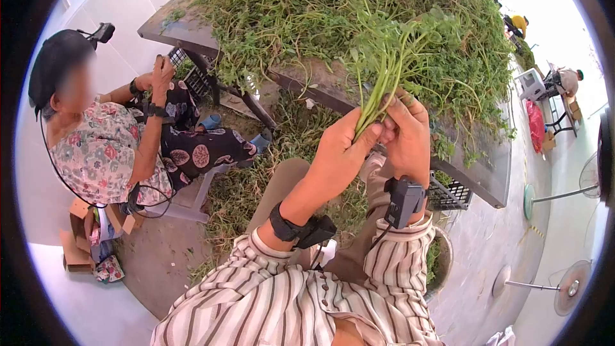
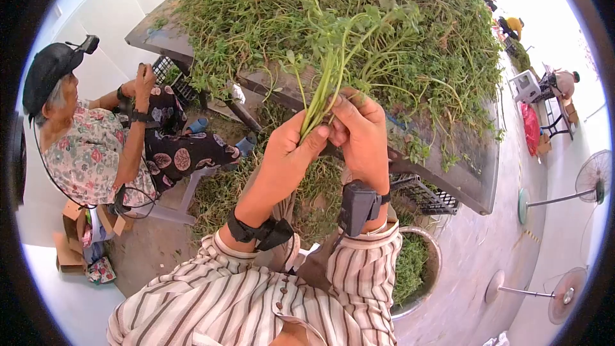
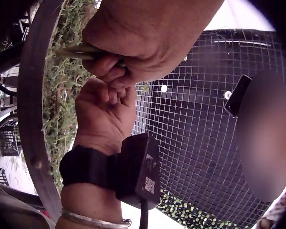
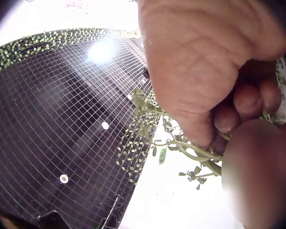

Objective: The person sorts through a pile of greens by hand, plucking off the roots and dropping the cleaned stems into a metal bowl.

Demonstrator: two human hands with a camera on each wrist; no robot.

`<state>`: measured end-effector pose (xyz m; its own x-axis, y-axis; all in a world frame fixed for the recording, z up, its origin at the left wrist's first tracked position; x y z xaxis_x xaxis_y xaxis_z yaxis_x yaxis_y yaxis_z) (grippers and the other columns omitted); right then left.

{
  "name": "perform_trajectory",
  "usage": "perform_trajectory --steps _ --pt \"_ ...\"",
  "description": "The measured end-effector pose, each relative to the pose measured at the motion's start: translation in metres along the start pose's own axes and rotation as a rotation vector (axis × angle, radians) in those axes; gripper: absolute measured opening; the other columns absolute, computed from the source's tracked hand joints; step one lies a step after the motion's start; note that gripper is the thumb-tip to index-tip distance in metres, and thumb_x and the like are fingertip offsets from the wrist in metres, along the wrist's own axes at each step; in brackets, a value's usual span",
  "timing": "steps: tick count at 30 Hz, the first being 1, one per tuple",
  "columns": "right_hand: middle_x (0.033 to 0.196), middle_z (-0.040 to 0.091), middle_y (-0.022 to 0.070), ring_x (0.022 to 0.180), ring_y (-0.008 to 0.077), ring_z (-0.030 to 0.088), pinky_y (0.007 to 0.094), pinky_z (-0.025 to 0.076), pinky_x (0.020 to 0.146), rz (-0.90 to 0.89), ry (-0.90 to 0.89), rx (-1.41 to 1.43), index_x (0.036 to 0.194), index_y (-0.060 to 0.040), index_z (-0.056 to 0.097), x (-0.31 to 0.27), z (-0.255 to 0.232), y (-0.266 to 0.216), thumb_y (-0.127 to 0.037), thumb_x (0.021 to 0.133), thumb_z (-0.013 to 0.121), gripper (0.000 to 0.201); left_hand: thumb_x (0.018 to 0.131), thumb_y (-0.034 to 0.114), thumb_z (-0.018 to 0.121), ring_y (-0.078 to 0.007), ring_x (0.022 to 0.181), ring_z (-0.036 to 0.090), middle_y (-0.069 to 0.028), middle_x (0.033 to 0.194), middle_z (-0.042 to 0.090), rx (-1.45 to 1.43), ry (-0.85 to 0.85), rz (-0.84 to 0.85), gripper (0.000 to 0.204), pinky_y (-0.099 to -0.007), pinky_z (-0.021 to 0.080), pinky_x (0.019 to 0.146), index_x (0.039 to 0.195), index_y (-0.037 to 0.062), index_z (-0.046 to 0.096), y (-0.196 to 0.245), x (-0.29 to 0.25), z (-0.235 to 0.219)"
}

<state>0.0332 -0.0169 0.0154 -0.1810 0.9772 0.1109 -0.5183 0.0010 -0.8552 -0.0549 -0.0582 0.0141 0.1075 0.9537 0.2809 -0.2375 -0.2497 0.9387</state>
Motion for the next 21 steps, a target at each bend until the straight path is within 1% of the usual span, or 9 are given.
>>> perform_trajectory --steps 4,6,10,12,15,21 --pt "0.053 0.042 -0.0043 0.044 0.0039 0.034 0.0201 0.026 0.041 0.008 0.011 0.008 0.086 -0.0018 0.061 0.0005 -0.0007 0.0015 -0.012 0.085 0.058 0.011 0.093 0.021 0.049 -0.0021 0.065 0.044 0.0024 0.082 0.057 0.016 -0.001 -0.016 0.023 -0.0172 0.035 0.056 0.103 0.0013 0.054 -0.0012 0.0002 -0.0011" --pt "0.053 0.042 -0.0042 0.044 0.0040 0.034 0.0200 0.026 0.041 0.001 0.057 -0.010 0.086 -0.0019 0.061 -0.0001 -0.0042 0.0010 -0.013 0.085 0.058 0.011 0.091 0.013 0.048 -0.0095 0.077 0.052 -0.0035 0.083 0.059 0.003 0.013 -0.016 0.015 -0.0249 0.044 0.072 0.096 -0.0004 0.054 0.0029 -0.0004 -0.0010" --pt "0.053 0.042 -0.0040 0.044 0.0041 0.034 0.0200 0.026 0.041 0.009 0.070 -0.008 0.087 -0.0019 0.061 -0.0002 -0.0078 0.0028 -0.013 0.084 0.058 0.011 0.091 0.012 0.047 -0.0097 0.078 0.053 -0.0035 0.083 0.059 -0.038 0.004 -0.025 0.015 -0.0251 0.044 0.072 0.096 -0.0005 0.054 0.0024 -0.0009 0.0000" --pt "0.053 0.042 -0.0041 0.044 0.0041 0.034 0.0197 0.027 0.040 0.018 0.027 0.014 0.089 -0.0017 0.061 0.0009 -0.0049 0.0038 -0.013 0.085 0.058 0.012 0.091 0.012 0.048 -0.0099 0.078 0.053 -0.0033 0.083 0.059 -0.013 0.007 -0.010 0.015 -0.0252 0.044 0.072 0.096 -0.0006 0.054 0.0037 -0.0009 -0.0003" --pt "0.053 0.042 -0.0043 0.043 0.0040 0.035 0.0196 0.026 0.040 0.018 0.018 -0.011 0.090 -0.0016 0.061 0.0019 -0.0045 0.0040 -0.012 0.084 0.058 0.013 0.091 0.013 0.048 -0.0101 0.077 0.053 -0.0035 0.082 0.058 -0.026 0.007 0.004 0.015 -0.0253 0.044 0.072 0.096 -0.0005 0.054 0.0046 -0.0005 -0.0007" --pt "0.053 0.042 -0.0045 0.043 0.0037 0.034 0.0196 0.026 0.040 0.007 0.028 0.020 0.088 -0.0021 0.061 0.0023 -0.0050 0.0043 -0.012 0.084 0.059 0.011 0.092 0.016 0.049 -0.0100 0.077 0.053 -0.0038 0.082 0.059 0.005 0.003 -0.011 0.018 -0.0251 0.044 0.072 0.097 -0.0007 0.054 0.0036 -0.0001 -0.0013"
Point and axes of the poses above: each hand's wrist, its own x-axis towards the middle knuckle, its own z-axis out of the palm, y = z × x, the point moved 10 cm from there along x, towards the middle knuckle
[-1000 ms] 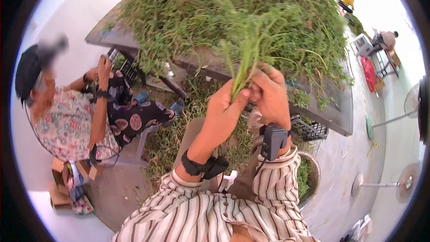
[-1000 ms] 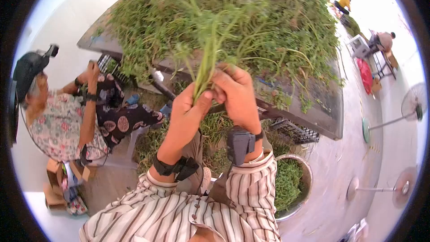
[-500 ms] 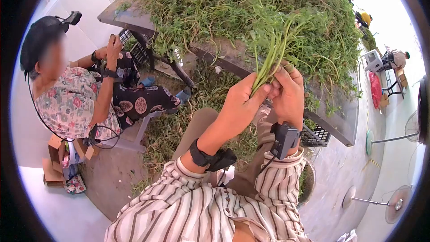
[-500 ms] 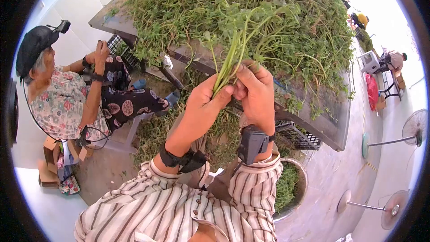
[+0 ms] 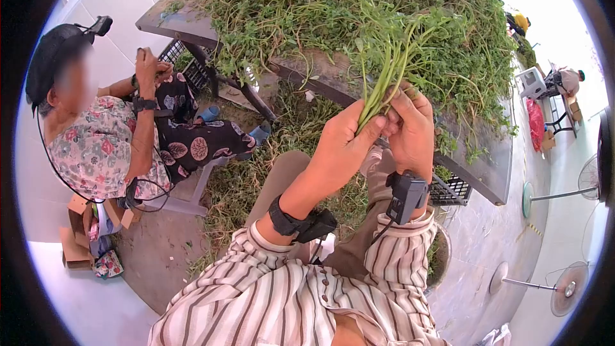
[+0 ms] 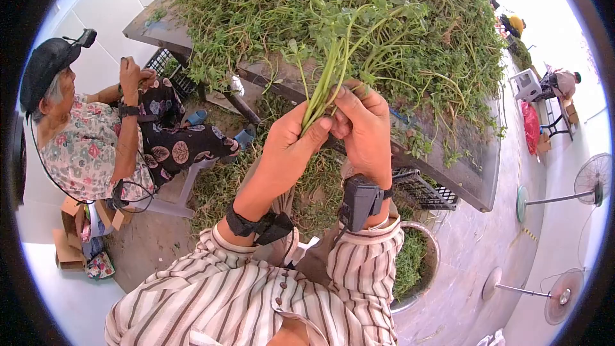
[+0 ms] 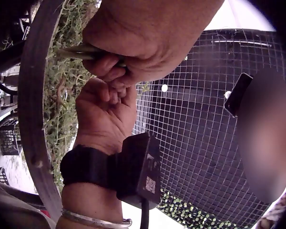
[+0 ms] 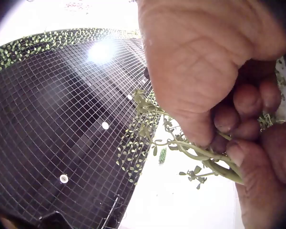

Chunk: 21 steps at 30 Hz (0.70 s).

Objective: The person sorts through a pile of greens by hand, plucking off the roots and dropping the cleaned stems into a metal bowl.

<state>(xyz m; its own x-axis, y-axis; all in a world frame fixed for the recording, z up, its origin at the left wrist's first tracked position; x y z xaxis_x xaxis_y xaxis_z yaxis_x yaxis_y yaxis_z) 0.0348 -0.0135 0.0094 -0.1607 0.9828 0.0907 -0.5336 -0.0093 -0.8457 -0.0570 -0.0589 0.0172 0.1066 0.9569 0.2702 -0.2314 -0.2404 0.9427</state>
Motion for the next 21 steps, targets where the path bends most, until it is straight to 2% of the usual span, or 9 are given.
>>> perform_trajectory --steps 10,12,17,21 --pt "0.053 0.041 -0.0048 0.044 0.0035 0.034 0.0193 0.026 0.041 -0.004 -0.014 -0.024 0.084 -0.0029 0.060 -0.0009 0.0022 -0.0042 -0.014 0.085 0.059 0.011 0.092 0.018 0.048 -0.0095 0.077 0.053 -0.0028 0.083 0.059 0.008 -0.018 -0.017 0.021 -0.0248 0.044 0.072 0.100 -0.0005 0.053 -0.0040 0.0010 0.0031" --pt "0.053 0.042 -0.0050 0.045 0.0034 0.034 0.0193 0.026 0.041 0.004 -0.039 -0.021 0.083 -0.0032 0.060 -0.0010 0.0042 -0.0032 -0.014 0.084 0.059 0.010 0.092 0.023 0.051 -0.0008 0.061 0.040 0.0037 0.080 0.056 -0.027 0.033 0.039 0.023 -0.0162 0.031 0.051 0.100 0.0024 0.055 -0.0004 0.0016 0.0016" --pt "0.054 0.042 -0.0053 0.045 0.0031 0.035 0.0193 0.027 0.042 -0.008 -0.016 -0.020 0.083 -0.0027 0.061 -0.0021 0.0014 -0.0033 -0.013 0.084 0.059 0.011 0.092 0.024 0.051 0.0000 0.060 0.038 0.0038 0.079 0.056 -0.018 0.007 0.008 0.022 -0.0152 0.027 0.050 0.099 0.0039 0.056 -0.0014 0.0024 0.0027" --pt "0.053 0.042 -0.0051 0.045 0.0029 0.034 0.0190 0.027 0.041 0.031 0.019 -0.027 0.081 -0.0026 0.060 -0.0039 0.0042 -0.0012 -0.012 0.084 0.058 0.010 0.092 0.023 0.050 -0.0007 0.061 0.041 0.0039 0.079 0.056 -0.019 0.015 0.018 0.022 -0.0159 0.031 0.052 0.101 0.0030 0.055 -0.0023 0.0015 0.0022"
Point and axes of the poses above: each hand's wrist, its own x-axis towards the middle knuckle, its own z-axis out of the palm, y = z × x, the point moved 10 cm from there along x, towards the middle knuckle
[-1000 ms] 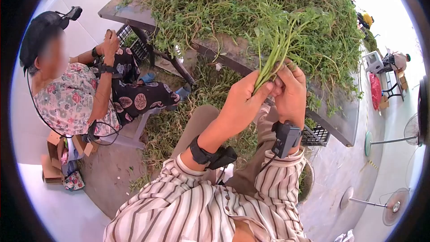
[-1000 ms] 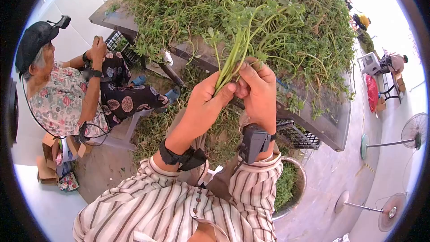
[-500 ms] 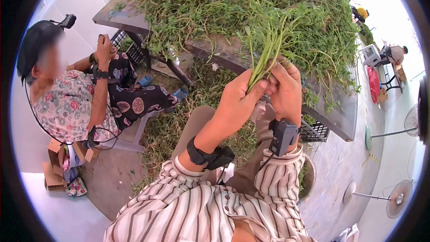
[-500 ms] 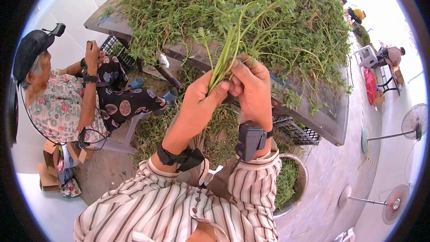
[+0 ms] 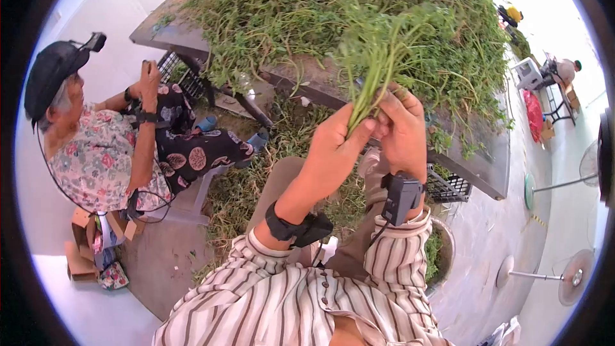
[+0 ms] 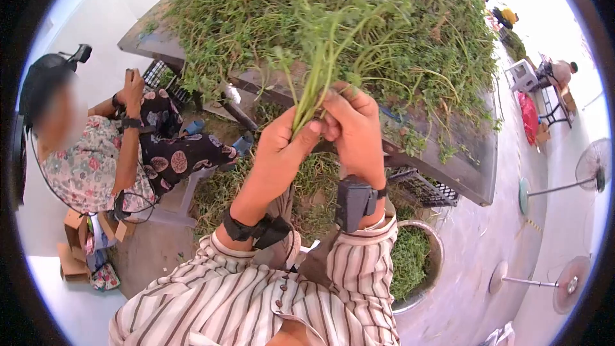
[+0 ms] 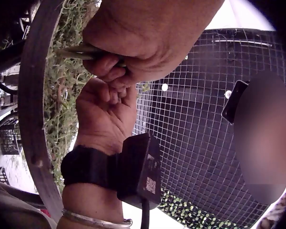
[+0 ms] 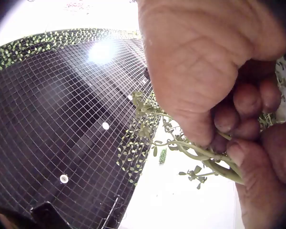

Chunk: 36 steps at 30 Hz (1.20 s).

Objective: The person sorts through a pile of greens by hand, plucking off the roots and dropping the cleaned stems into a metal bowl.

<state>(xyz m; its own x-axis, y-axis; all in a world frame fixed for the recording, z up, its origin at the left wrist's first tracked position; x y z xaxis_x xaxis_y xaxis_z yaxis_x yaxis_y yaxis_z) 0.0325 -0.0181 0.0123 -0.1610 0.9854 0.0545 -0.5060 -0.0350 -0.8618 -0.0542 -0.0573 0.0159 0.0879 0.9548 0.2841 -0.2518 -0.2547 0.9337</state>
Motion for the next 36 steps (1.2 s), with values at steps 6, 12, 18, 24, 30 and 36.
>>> perform_trajectory --steps 6,12,18,24,30,36 --pt "0.053 0.041 -0.0051 0.044 0.0030 0.033 0.0190 0.026 0.041 -0.023 -0.039 0.022 0.083 -0.0026 0.060 0.002 -0.002 -0.001 -0.013 0.085 0.059 0.011 0.092 0.022 0.050 -0.0020 0.067 0.044 0.0026 0.082 0.056 0.001 -0.019 0.004 0.024 -0.0165 0.035 0.057 0.104 0.0017 0.054 -0.004 -0.001 0.000" --pt "0.053 0.043 -0.0051 0.044 0.0032 0.034 0.0193 0.027 0.041 -0.017 -0.039 0.007 0.084 -0.0029 0.060 0.002 -0.001 0.000 -0.013 0.084 0.059 0.010 0.092 0.023 0.050 -0.0023 0.069 0.044 0.0021 0.083 0.056 0.016 -0.013 0.020 0.025 -0.0162 0.036 0.058 0.104 0.0016 0.053 -0.007 -0.001 -0.002" --pt "0.053 0.044 -0.0049 0.044 0.0030 0.035 0.0186 0.027 0.041 -0.019 -0.058 0.005 0.084 -0.0033 0.061 0.001 0.000 -0.001 -0.013 0.084 0.060 0.009 0.092 0.025 0.050 -0.0016 0.062 0.041 0.0030 0.080 0.055 0.001 0.009 0.012 0.025 -0.0164 0.033 0.053 0.100 0.0025 0.055 -0.001 -0.002 -0.001" --pt "0.054 0.045 -0.0046 0.044 0.0027 0.036 0.0185 0.028 0.041 -0.031 -0.062 0.015 0.083 -0.0034 0.061 0.001 0.001 -0.001 -0.013 0.084 0.060 0.010 0.091 0.028 0.051 -0.0006 0.058 0.038 0.0042 0.076 0.055 0.025 0.015 -0.013 0.025 -0.0162 0.028 0.049 0.097 0.0042 0.056 -0.001 -0.003 -0.003" --pt "0.054 0.045 -0.0050 0.045 0.0030 0.037 0.0189 0.029 0.042 -0.011 -0.043 0.000 0.082 -0.0039 0.060 0.001 0.000 0.000 -0.014 0.084 0.060 0.010 0.090 0.030 0.052 -0.0004 0.054 0.036 0.0052 0.073 0.054 0.007 0.034 0.011 0.026 -0.0164 0.027 0.046 0.097 0.0046 0.056 0.001 -0.002 -0.001" --pt "0.055 0.044 -0.0053 0.046 0.0031 0.037 0.0189 0.028 0.043 -0.013 -0.043 -0.028 0.082 -0.0042 0.060 -0.001 0.001 -0.002 -0.014 0.084 0.060 0.010 0.091 0.028 0.052 0.0001 0.055 0.037 0.0045 0.076 0.056 0.011 0.019 0.002 0.025 -0.0158 0.027 0.046 0.098 0.0049 0.056 0.001 -0.003 -0.002"
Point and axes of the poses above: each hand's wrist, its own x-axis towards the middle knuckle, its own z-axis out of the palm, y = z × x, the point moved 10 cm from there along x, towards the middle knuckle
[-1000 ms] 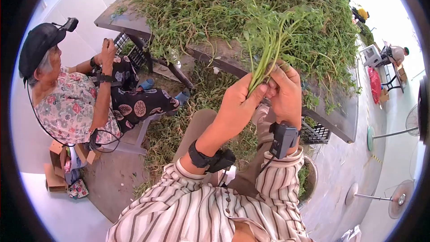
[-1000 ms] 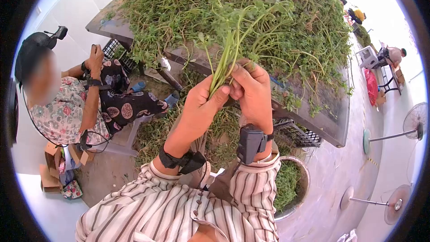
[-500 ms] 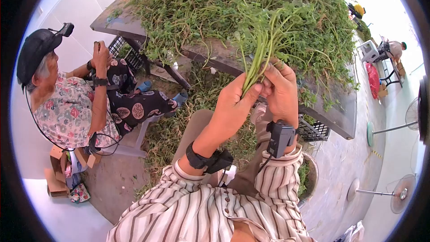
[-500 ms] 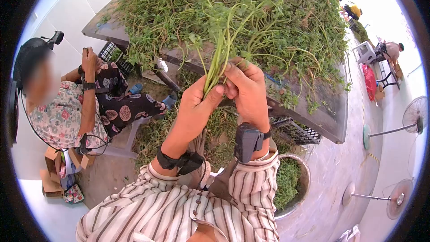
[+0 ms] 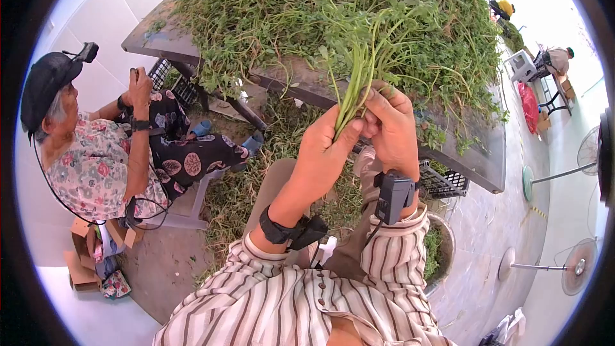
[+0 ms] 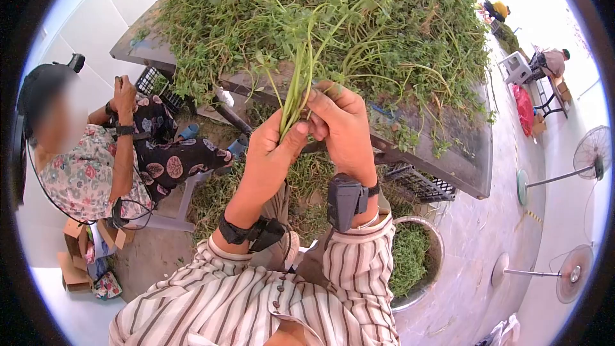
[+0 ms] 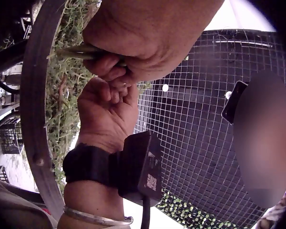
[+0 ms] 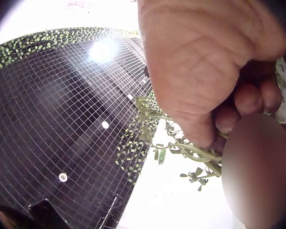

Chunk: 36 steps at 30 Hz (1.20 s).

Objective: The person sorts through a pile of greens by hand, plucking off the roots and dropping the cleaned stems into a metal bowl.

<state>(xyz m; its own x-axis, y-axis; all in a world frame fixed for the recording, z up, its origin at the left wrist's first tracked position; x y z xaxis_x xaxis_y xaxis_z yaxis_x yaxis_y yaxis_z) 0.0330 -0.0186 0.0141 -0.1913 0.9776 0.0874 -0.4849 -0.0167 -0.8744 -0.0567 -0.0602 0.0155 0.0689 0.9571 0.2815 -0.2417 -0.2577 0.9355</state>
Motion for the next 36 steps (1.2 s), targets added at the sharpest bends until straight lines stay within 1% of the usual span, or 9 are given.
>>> perform_trajectory --steps 8,10,26,28,29,31,32,34,36 --pt "0.055 0.044 -0.0055 0.046 0.0030 0.036 0.0189 0.028 0.043 -0.009 -0.021 0.022 0.081 -0.0043 0.060 0.001 0.001 0.001 -0.014 0.084 0.059 0.010 0.091 0.025 0.051 0.0003 0.055 0.037 0.0043 0.077 0.057 -0.008 0.010 0.017 0.023 -0.0159 0.027 0.046 0.100 0.0041 0.056 0.004 0.000 -0.001" --pt "0.054 0.044 -0.0056 0.046 0.0031 0.036 0.0190 0.028 0.043 -0.007 -0.010 0.027 0.081 -0.0044 0.060 0.001 0.001 0.001 -0.014 0.084 0.059 0.011 0.092 0.017 0.048 -0.0087 0.078 0.051 -0.0022 0.085 0.057 0.014 -0.036 -0.029 0.026 -0.0236 0.044 0.073 0.112 0.0000 0.053 0.001 0.000 0.001" --pt "0.054 0.045 -0.0051 0.045 0.0032 0.037 0.0190 0.028 0.042 0.002 0.030 0.028 0.082 -0.0045 0.061 0.002 -0.003 0.004 -0.013 0.083 0.061 0.009 0.092 0.019 0.048 -0.0084 0.077 0.052 -0.0021 0.083 0.059 0.041 -0.027 -0.044 0.025 -0.0230 0.043 0.071 0.108 0.0003 0.053 -0.005 0.001 -0.002" --pt "0.054 0.045 -0.0049 0.044 0.0033 0.037 0.0190 0.028 0.041 0.000 0.002 0.051 0.083 -0.0039 0.061 0.002 -0.001 0.004 -0.013 0.083 0.061 0.009 0.092 0.027 0.051 -0.0007 0.057 0.037 0.0051 0.073 0.053 0.023 -0.011 -0.005 0.024 -0.0168 0.028 0.049 0.097 0.0044 0.056 -0.003 0.001 -0.002" --pt "0.054 0.045 -0.0049 0.044 0.0033 0.037 0.0190 0.028 0.041 0.000 0.000 0.053 0.083 -0.0039 0.061 0.002 0.000 0.004 -0.013 0.083 0.061 0.009 0.092 0.027 0.051 -0.0007 0.057 0.037 0.0051 0.073 0.053 0.025 -0.010 -0.004 0.024 -0.0168 0.028 0.049 0.097 0.0044 0.056 -0.002 0.001 -0.003" --pt "0.053 0.044 -0.0049 0.044 0.0033 0.036 0.0190 0.028 0.041 -0.004 0.016 0.046 0.083 -0.0036 0.061 0.002 -0.002 0.004 -0.013 0.083 0.061 0.010 0.092 0.020 0.049 -0.0085 0.076 0.052 -0.0018 0.083 0.059 0.049 -0.040 -0.035 0.024 -0.0237 0.043 0.070 0.105 0.0005 0.053 -0.004 0.001 -0.001" --pt "0.053 0.044 -0.0049 0.044 0.0033 0.036 0.0190 0.028 0.041 -0.005 0.016 0.046 0.083 -0.0036 0.061 0.002 -0.003 0.004 -0.013 0.083 0.061 0.010 0.092 0.020 0.049 -0.0085 0.076 0.052 -0.0018 0.083 0.059 0.050 -0.040 -0.035 0.024 -0.0237 0.043 0.070 0.105 0.0005 0.053 -0.006 0.001 -0.001" --pt "0.053 0.044 -0.0049 0.044 0.0032 0.036 0.0190 0.028 0.042 0.000 0.002 0.037 0.084 -0.0034 0.061 0.002 -0.002 0.004 -0.013 0.083 0.061 0.010 0.092 0.025 0.051 -0.0013 0.059 0.039 0.0033 0.077 0.056 0.023 -0.002 0.036 0.023 -0.0170 0.032 0.051 0.097 0.0040 0.056 -0.005 0.003 -0.002" --pt "0.053 0.044 -0.0049 0.044 0.0032 0.036 0.0190 0.028 0.042 0.001 0.009 0.043 0.083 -0.0033 0.061 0.002 -0.002 0.004 -0.014 0.083 0.061 0.010 0.092 0.025 0.051 -0.0012 0.058 0.039 0.0035 0.077 0.056 0.016 0.004 0.036 0.022 -0.0168 0.031 0.050 0.096 0.0042 0.056 -0.003 0.003 -0.001"
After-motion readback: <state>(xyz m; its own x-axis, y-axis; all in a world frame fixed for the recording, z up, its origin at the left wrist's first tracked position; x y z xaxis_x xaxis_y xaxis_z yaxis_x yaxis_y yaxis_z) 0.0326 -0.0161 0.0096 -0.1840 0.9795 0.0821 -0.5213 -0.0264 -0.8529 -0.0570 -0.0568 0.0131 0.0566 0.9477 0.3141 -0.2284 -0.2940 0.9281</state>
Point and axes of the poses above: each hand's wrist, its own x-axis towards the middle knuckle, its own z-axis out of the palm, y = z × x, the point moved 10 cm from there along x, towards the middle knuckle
